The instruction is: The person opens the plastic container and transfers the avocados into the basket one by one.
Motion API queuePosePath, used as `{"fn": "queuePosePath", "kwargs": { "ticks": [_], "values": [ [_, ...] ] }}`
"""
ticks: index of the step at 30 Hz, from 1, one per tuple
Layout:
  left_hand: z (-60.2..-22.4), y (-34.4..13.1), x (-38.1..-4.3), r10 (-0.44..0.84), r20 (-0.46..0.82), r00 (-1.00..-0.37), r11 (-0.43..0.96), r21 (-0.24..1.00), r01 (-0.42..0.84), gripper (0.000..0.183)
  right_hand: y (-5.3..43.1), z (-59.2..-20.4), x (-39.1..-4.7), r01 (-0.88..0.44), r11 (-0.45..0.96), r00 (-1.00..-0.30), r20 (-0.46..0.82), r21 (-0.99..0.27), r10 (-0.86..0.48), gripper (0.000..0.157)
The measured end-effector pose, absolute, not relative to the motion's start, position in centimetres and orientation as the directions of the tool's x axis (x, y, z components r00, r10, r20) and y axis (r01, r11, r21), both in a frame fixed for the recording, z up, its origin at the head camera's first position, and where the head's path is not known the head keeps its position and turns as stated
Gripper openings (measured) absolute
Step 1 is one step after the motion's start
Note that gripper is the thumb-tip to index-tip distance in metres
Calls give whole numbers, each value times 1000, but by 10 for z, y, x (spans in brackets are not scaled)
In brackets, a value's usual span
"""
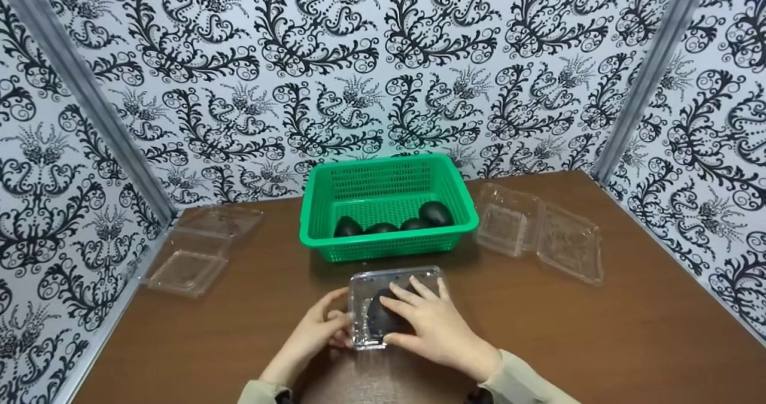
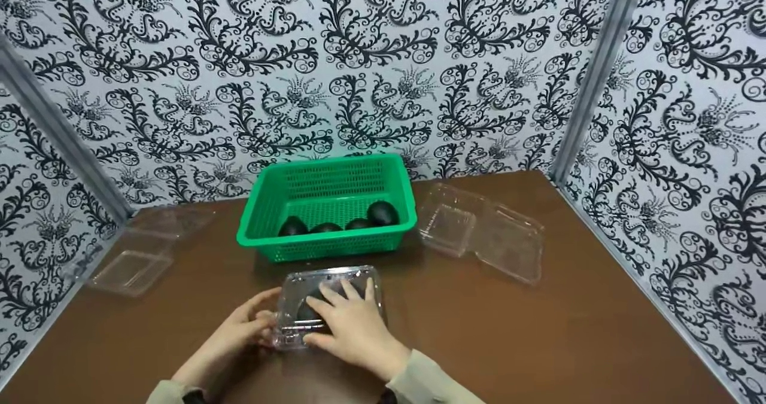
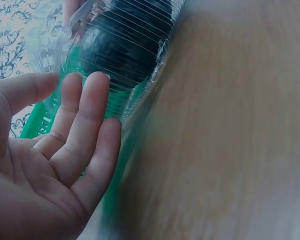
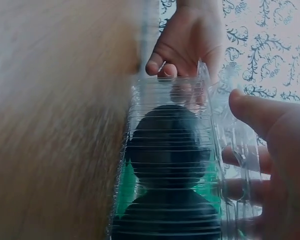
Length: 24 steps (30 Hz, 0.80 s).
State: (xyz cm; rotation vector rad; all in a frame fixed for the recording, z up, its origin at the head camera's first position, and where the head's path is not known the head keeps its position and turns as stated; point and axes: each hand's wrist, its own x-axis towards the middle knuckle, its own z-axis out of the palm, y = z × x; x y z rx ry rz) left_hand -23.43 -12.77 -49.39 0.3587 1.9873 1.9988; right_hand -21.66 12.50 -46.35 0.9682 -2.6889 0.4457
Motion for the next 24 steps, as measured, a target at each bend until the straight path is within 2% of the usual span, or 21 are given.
{"fn": "queuePosePath", "kwargs": {
  "ticks": [14, 24],
  "values": [
    [-495, -124, -234, 383, -41, -923, -1, 999, -44, 68, 128, -457, -213, -657, 716, -751, 282, -235, -597, 65],
    [-496, -128, -235, 392, -48, -919, 6, 999, -50, 63, 148, -437, -218, -680, 699, -733, 182, -224, -655, 76]
  ]
}}
